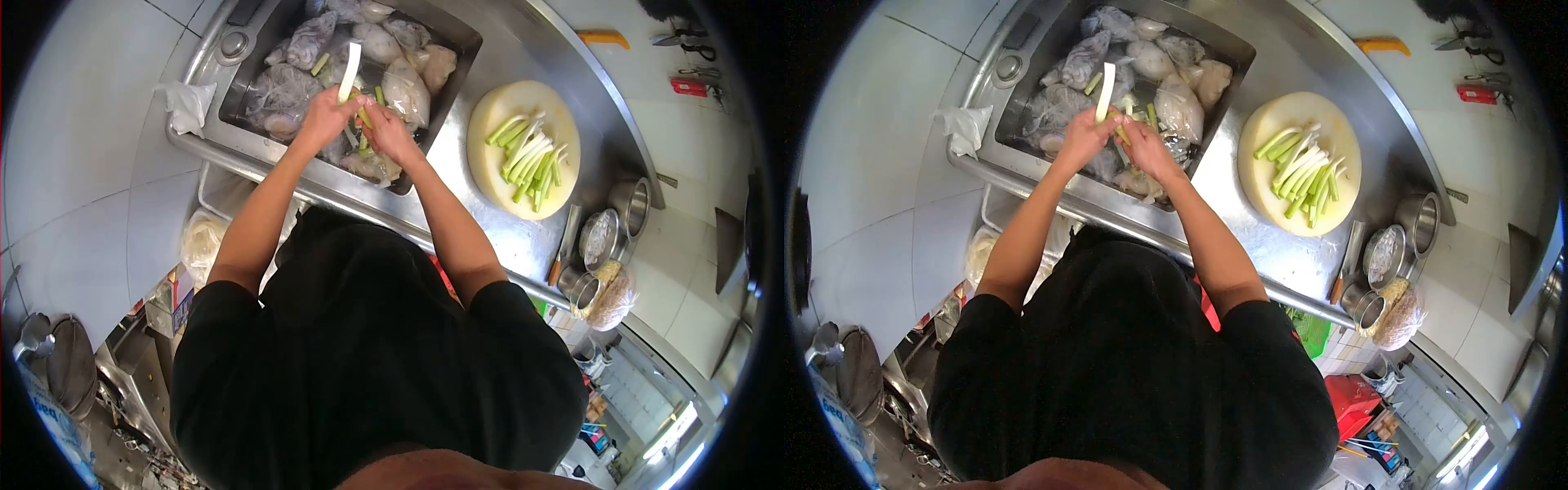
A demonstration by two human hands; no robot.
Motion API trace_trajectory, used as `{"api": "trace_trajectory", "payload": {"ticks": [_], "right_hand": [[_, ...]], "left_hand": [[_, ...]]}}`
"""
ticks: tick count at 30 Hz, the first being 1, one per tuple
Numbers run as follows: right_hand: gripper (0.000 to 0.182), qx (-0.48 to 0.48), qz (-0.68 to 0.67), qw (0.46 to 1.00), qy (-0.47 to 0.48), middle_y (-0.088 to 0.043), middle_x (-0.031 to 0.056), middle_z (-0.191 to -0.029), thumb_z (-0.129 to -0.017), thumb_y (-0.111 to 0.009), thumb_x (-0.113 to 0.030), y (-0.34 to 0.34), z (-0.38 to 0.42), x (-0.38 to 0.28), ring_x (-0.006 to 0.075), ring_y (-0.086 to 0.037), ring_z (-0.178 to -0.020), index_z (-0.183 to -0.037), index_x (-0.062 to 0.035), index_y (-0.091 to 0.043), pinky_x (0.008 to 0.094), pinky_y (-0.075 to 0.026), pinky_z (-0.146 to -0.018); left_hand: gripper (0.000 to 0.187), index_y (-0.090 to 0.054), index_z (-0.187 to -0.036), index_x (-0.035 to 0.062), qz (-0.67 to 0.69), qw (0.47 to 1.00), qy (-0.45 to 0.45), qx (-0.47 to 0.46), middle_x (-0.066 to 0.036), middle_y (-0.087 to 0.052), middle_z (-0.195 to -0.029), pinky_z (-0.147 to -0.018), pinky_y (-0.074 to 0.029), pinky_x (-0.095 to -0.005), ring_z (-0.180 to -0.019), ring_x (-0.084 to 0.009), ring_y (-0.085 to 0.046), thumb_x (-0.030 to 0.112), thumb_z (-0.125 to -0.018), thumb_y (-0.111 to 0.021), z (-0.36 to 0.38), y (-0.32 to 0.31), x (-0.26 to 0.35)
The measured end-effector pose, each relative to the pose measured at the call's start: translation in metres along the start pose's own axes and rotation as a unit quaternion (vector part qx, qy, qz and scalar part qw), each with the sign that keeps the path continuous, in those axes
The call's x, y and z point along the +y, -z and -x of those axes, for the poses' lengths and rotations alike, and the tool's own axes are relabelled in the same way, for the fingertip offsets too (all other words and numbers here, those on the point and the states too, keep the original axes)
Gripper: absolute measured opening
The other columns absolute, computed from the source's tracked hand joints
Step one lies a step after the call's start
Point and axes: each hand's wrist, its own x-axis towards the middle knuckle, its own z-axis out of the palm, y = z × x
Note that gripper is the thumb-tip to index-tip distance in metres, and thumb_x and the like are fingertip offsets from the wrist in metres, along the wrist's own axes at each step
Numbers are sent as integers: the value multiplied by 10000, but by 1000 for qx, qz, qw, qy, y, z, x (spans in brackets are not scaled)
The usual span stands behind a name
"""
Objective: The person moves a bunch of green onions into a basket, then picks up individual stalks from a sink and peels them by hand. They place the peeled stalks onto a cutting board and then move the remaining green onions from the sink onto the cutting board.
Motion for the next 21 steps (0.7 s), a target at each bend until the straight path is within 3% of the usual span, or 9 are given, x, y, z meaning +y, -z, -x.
{"api": "trace_trajectory", "payload": {"ticks": [3, 4, 6, 8, 11, 14, 17, 18, 21], "right_hand": [[400, -14, 166, 983, 80, -504, 52, -653, -978, -511, -382, -1, 2, 28, 151, -489, -590, -893, 5, -560, 329, -418, -554], [390, -10, 198, 979, 45, -547, 117, -667, -965, -525, -374, 6, 3, 45, 244, -553, -621, -892, 8, -558, 391, -455, -615], [365, -7, 327, 935, 135, -596, 183, -724, -944, -552, -363, 33, 5, 101, 337, -595, -694, -913, 1, -574, 422, -470, -673], [326, 42, 371, 922, 99, -625, 222, -825, -923, -589, -320, 50, 19, 130, 392, -607, -799, -962, 4, -598, 437, -475, -728], [316, 113, 369, 913, 129, -633, 213, -901, -909, -615, -292, 40, 24, 103, 363, -622, -835, -1043, -6, -611, 411, -491, -748], [424, 185, 36, 965, 181, -636, 121, -923, -935, -619, -270, 18, -12, 83, 253, -651, -835, -1252, -18, -494, 373, -525, -734], [391, 58, -282, 951, 110, -617, 97, -912, -969, -564, -183, 3, -5, 21, 212, -648, -819, -1331, -80, -461, 348, -527, -751], [260, 34, -307, 945, 103, -603, 95, -867, -977, -539, -131, 6, -8, 16, 162, -604, -712, -1230, -76, -516, 322, -512, -696], [181, 11, -330, 933, 142, -596, 77, -825, -962, -573, -129, 21, -16, 19, 133, -557, -641, -1128, -65, -538, 333, -540, -644]], "left_hand": [[206, -655, -929, 49, -37, 993, -3, 115, 25, -540, -634, -454, -358, -239, -503, -61, -439, 250, -891, -672, -18, 10, -9], [210, -647, -912, 45, -17, 986, 21, 167, 25, -525, -622, -447, -355, -241, -497, -61, -434, 252, -889, -675, -25, 24, -7], [234, -633, -912, 26, -8, 973, -9, 230, 25, -504, -611, -429, -347, -238, -489, -59, -430, 255, -888, -678, -38, 65, -14], [254, -620, -949, 14, 24, 971, -9, 239, 12, -525, -635, -419, -342, -225, -482, -56, -433, 254, -892, -678, -40, 91, -6], [225, -629, -923, 1, 32, 972, -17, 234, -7, -552, -649, -451, -357, -243, -509, -69, -456, 221, -896, -671, -30, 96, 1], [193, -629, -908, 0, 117, 971, 0, 211, -23, -563, -654, -445, -356, -246, -508, -73, -463, 190, -903, -659, -14, 76, 4], [185, -585, -966, 7, 208, 963, 53, 161, -45, -570, -687, -437, -338, -229, -515, -84, -463, 189, -939, -602, 5, 57, 6], [200, -580, -978, 7, 233, 959, 69, 146, -54, -575, -698, -437, -338, -230, -517, -89, -467, 204, -947, -589, 12, 52, 12], [286, -542, -1074, 6, 316, 941, 111, 56, -120, -629, -764, -428, -358, -226, -518, -106, -512, 267, -957, -567, 21, 62, 9]]}}
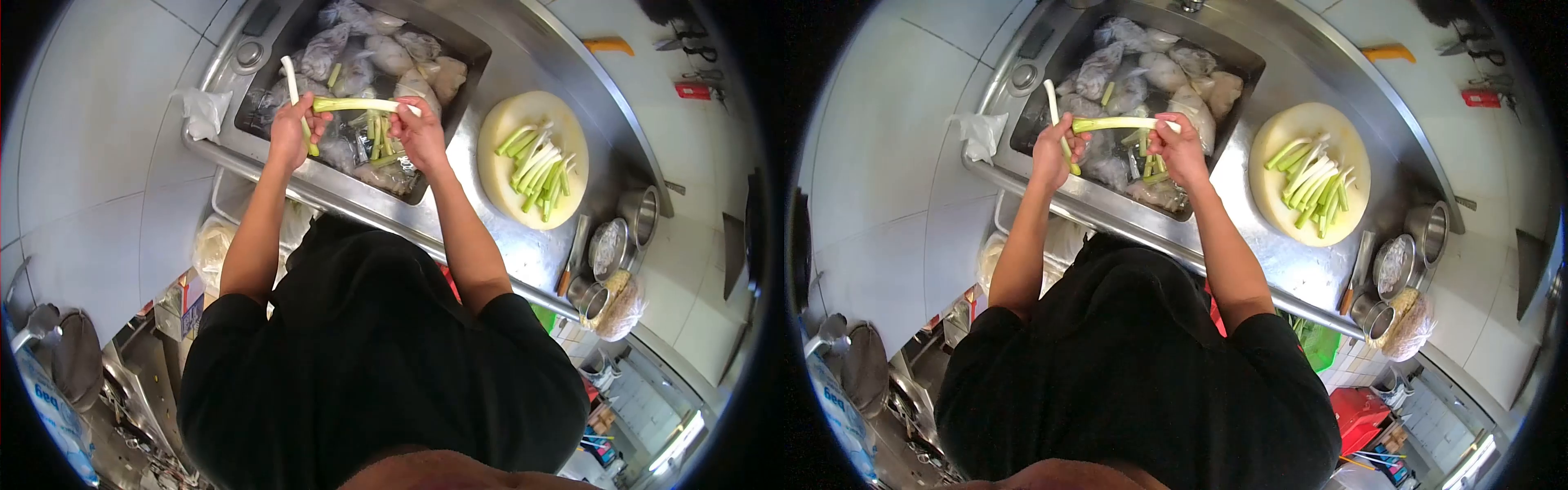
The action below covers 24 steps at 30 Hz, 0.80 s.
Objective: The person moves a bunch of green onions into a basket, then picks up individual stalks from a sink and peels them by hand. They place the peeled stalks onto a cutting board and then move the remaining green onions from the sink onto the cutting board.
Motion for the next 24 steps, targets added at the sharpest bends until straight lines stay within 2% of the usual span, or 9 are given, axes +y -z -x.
{"api": "trace_trajectory", "payload": {"ticks": [4, 7, 10, 13, 16, 17, 20, 21, 24], "right_hand": [[150, -41, -15, 999, -13, -571, 66, -787, -948, -573, -96, 1, 10, -13, 137, -510, -624, -1096, -77, -554, 315, -460, -622], [133, -63, -13, 998, -30, -579, 64, -778, -941, -583, -88, 1, 11, -23, 135, -518, -612, -1069, -70, -554, 310, -478, -613], [124, -78, -19, 997, -17, -580, 65, -770, -928, -590, -67, -3, 8, -26, 135, -528, -605, -1042, -64, -543, 308, -494, -604], [128, -56, -21, 998, 15, -588, 74, -782, -903, -605, -22, -3, 6, -31, 137, -548, -619, -1008, -56, -541, 307, -503, -602], [118, -30, 69, 996, 49, -615, 78, -797, -888, -604, 13, -3, 11, -32, 150, -572, -643, -970, -60, -560, 332, -508, -629], [122, -21, 159, 986, 37, -634, 76, -833, -861, -651, -4, 3, 13, -32, 145, -598, -713, -946, -41, -571, 322, -512, -701], [134, -70, 448, 889, 67, -647, 67, -850, -836, -697, -56, 3, 21, -33, 137, -614, -780, -910, -19, -591, 265, -487, -723], [210, -66, 502, 855, 109, -664, 65, -877, -823, -729, -102, -7, 25, -33, 143, -616, -814, -974, 5, -631, 267, -479, -765], [279, -85, 449, 875, 158, -674, 82, -900, -833, -730, -136, -59, 37, -38, 161, -621, -834, -1064, -1, -649, 284, -485, -785]], "left_hand": [[322, -546, -1122, -9, -22, 992, 63, -110, -154, -652, -843, -454, -382, -212, -609, -121, -561, 254, -938, -547, 19, 7, 17], [448, -507, -1292, -27, -36, 964, 122, -234, -151, -653, -881, -469, -406, -200, -663, -124, -576, 201, -907, -534, 27, 5, 29], [557, -458, -1340, -52, -10, 939, 155, -306, -127, -635, -922, -461, -406, -192, -686, -132, -576, 250, -885, -572, 29, -3, 28], [530, -456, -1345, -47, -7, 968, 113, -223, -130, -640, -996, -484, -408, -177, -710, -105, -563, 286, -943, -547, 35, -11, 27], [460, -484, -1322, -38, -7, 991, 36, -132, -112, -653, -972, -510, -406, -186, -701, -81, -544, 264, -979, -526, 38, -19, 24], [447, -492, -1315, -38, -9, 993, 12, -113, -107, -655, -956, -515, -403, -191, -696, -80, -540, 253, -977, -531, 36, -18, 18], [355, -569, -1251, -22, -31, 995, -30, -85, -68, -643, -891, -531, -386, -206, -664, -66, -500, 188, -964, -566, 34, -18, 5], [338, -584, -1238, -17, -54, 994, -31, -92, -60, -637, -881, -530, -383, -206, -656, -64, -492, 177, -961, -572, 34, -18, 4], [315, -616, -1227, 12, -104, 988, -26, -107, -1, -594, -802, -523, -385, -205, -628, -48, -468, 161, -951, -595, 40, -30, 3]]}}
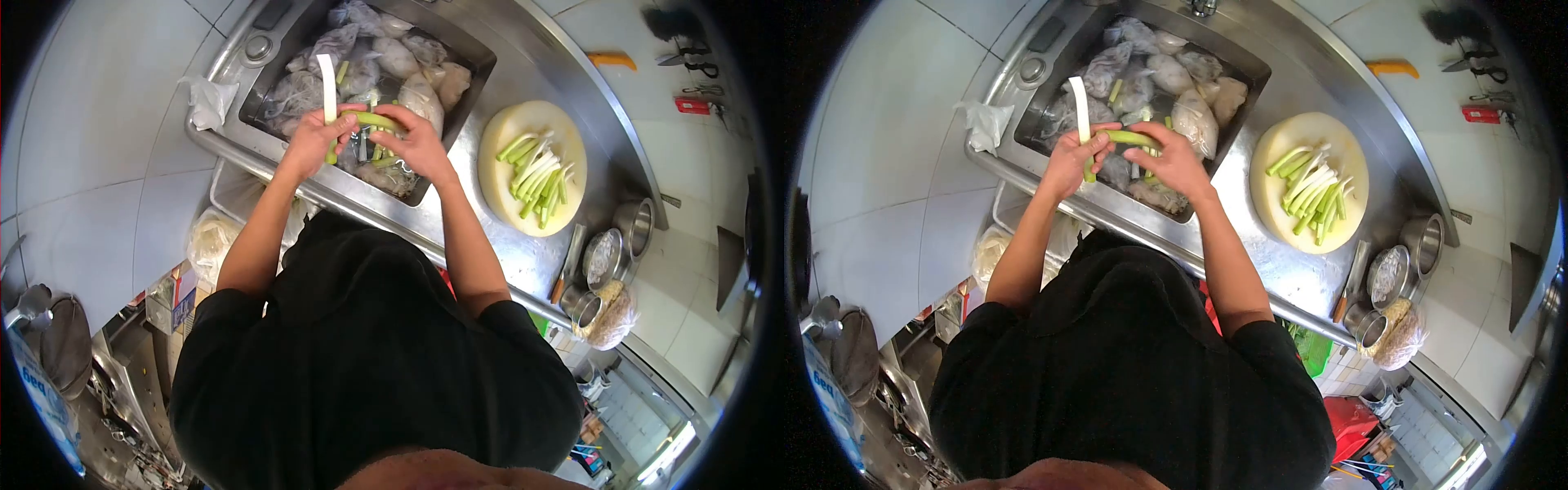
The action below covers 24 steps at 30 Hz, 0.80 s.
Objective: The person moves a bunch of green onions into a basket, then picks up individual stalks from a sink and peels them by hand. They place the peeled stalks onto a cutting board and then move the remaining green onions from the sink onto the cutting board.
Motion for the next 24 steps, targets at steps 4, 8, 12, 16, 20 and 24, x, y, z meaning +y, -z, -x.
{"api": "trace_trajectory", "payload": {"ticks": [4, 8, 12, 16, 20, 24], "right_hand": [[238, 20, -146, 989, -1, -677, 103, -914, -858, -699, -130, -24, -9, 3, 164, -627, -848, -1055, -1, -670, 290, -488, -776], [145, 50, -100, 993, 43, -665, 96, -863, -885, -650, -91, -26, -11, -3, 151, -617, -786, -976, 19, -678, 277, -485, -730], [119, 69, -115, 991, 3, -643, 86, -798, -901, -619, -81, -28, -13, 5, 144, -607, -727, -915, 27, -668, 285, -482, -671], [120, 156, -89, 983, -43, -633, 89, -771, -900, -617, -89, -41, -15, 15, 149, -616, -728, -879, 25, -650, 297, -482, -638], [75, 222, 0, 974, 41, -636, 120, -775, -874, -612, -54, -31, -21, 3, 218, -636, -727, -881, 13, -643, 322, -490, -642], [66, 137, 124, 966, 179, -643, 150, -799, -846, -610, -31, -28, -20, -16, 313, -638, -746, -888, -3, -653, 369, -506, -671]], "left_hand": [[384, -576, -1305, 53, -2, 999, -47, 21, 43, -566, -753, -509, -386, -195, -601, -32, -454, 192, -949, -610, 0, -18, -2], [415, -539, -1342, 50, -4, 996, -76, 44, 33, -564, -774, -519, -384, -198, -614, -34, -456, 191, -956, -597, 5, -23, -4], [395, -584, -1308, 74, -3, 993, -93, 73, 46, -548, -683, -493, -363, -186, -559, -16, -428, 175, -929, -636, 7, -29, -10], [347, -623, -1239, 19, -39, 982, -92, 162, 46, -532, -650, -484, -342, -185, -532, -15, -423, 138, -913, -633, 5, -32, -18], [283, -656, -1112, -49, -53, 978, -91, 178, 28, -533, -626, -446, -345, -192, -510, -27, -452, 140, -902, -646, 12, -40, -25], [227, -679, -990, -18, -54, 979, -77, 183, 0, -549, -603, -407, -350, -204, -478, -48, -472, 189, -897, -673, 9, -49, -8]]}}
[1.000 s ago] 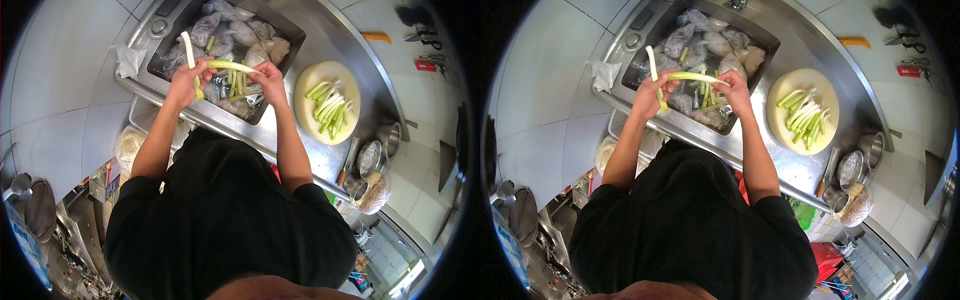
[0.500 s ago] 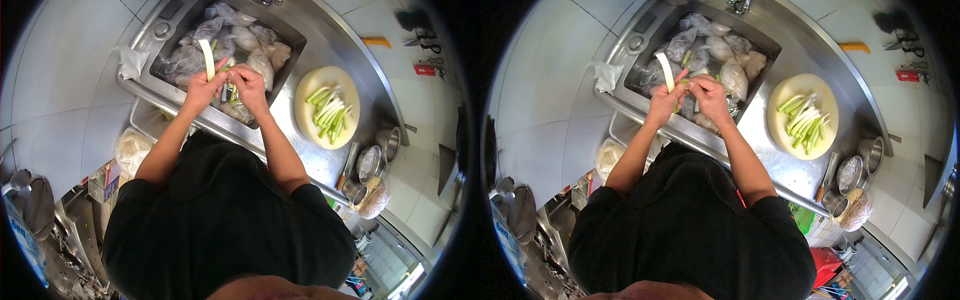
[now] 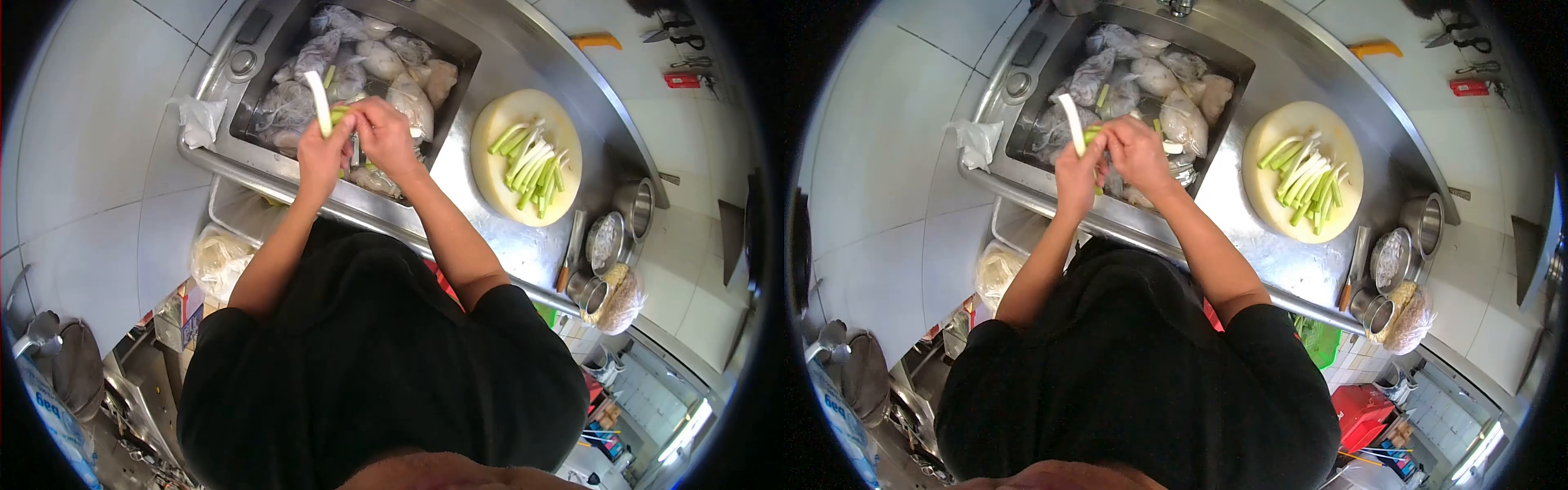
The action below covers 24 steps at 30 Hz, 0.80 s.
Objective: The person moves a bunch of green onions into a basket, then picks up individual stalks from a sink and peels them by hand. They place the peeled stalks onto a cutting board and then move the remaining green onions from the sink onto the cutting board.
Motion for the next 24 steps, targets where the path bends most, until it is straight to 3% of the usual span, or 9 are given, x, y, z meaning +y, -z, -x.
{"api": "trace_trajectory", "payload": {"ticks": [4, 10, 13, 16, 18, 19, 24], "right_hand": [[66, 31, -48, 995, -83, -654, 151, -809, -852, -614, -40, -6, 5, 12, 322, -635, -735, -872, 2, -661, 374, -505, -665], [108, 124, -73, 974, -178, -654, 123, -772, -910, -577, -63, -16, 16, 29, 214, -658, -693, -895, 24, -638, 317, -503, -609], [154, 159, -288, 904, -273, -661, 85, -803, -950, -566, -109, -9, 9, 30, 166, -653, -729, -951, 39, -613, 276, -527, -623], [160, 139, -315, 880, -326, -644, 106, -811, -966, -539, -125, -2, 4, 27, 187, -655, -714, -948, 28, -581, 301, -548, -614], [138, 178, -415, 824, -344, -635, 116, -816, -964, -528, -106, -6, 4, 37, 199, -652, -686, -957, 24, -574, 315, -549, -604], [128, 196, -462, 790, -350, -630, 122, -818, -963, -523, -96, -8, 4, 42, 205, -651, -672, -962, 22, -570, 322, -549, -600], [93, 257, -519, 740, -342, -595, 133, -862, -959, -515, -75, 25, -4, 63, 213, -599, -695, -960, 14, -541, 368, -541, -623]], "left_hand": [[211, -695, -980, 5, 22, 1000, 1, 15, -4, -550, -603, -416, -336, -202, -467, -56, -459, 197, -898, -665, -16, -2, -4], [220, -687, -1037, -5, -32, 999, -9, 26, -24, -571, -616, -424, -369, -217, -462, -70, -465, 149, -898, -616, -12, -8, -16], [270, -672, -1118, 13, -107, 993, 39, -19, -34, -589, -637, -426, -382, -228, -470, -73, -473, 164, -905, -604, -14, 4, -21], [308, -669, -1162, 36, -158, 979, 93, -91, -30, -601, -659, -433, -387, -230, -505, -71, -495, 199, -905, -622, -18, 9, -25], [325, -672, -1172, 46, -178, 967, 98, -155, -19, -600, -669, -449, -389, -224, -532, -70, -504, 221, -899, -643, -19, 9, -24], [326, -677, -1164, 42, -181, 968, 81, -154, -12, -596, -671, -469, -395, -224, -546, -71, -507, 228, -897, -650, -21, 11, -30], [327, -683, -1155, 36, -207, 968, 46, -132, 15, -578, -677, -566, -415, -227, -595, -73, -509, 229, -892, -670, -24, 24, -58]]}}
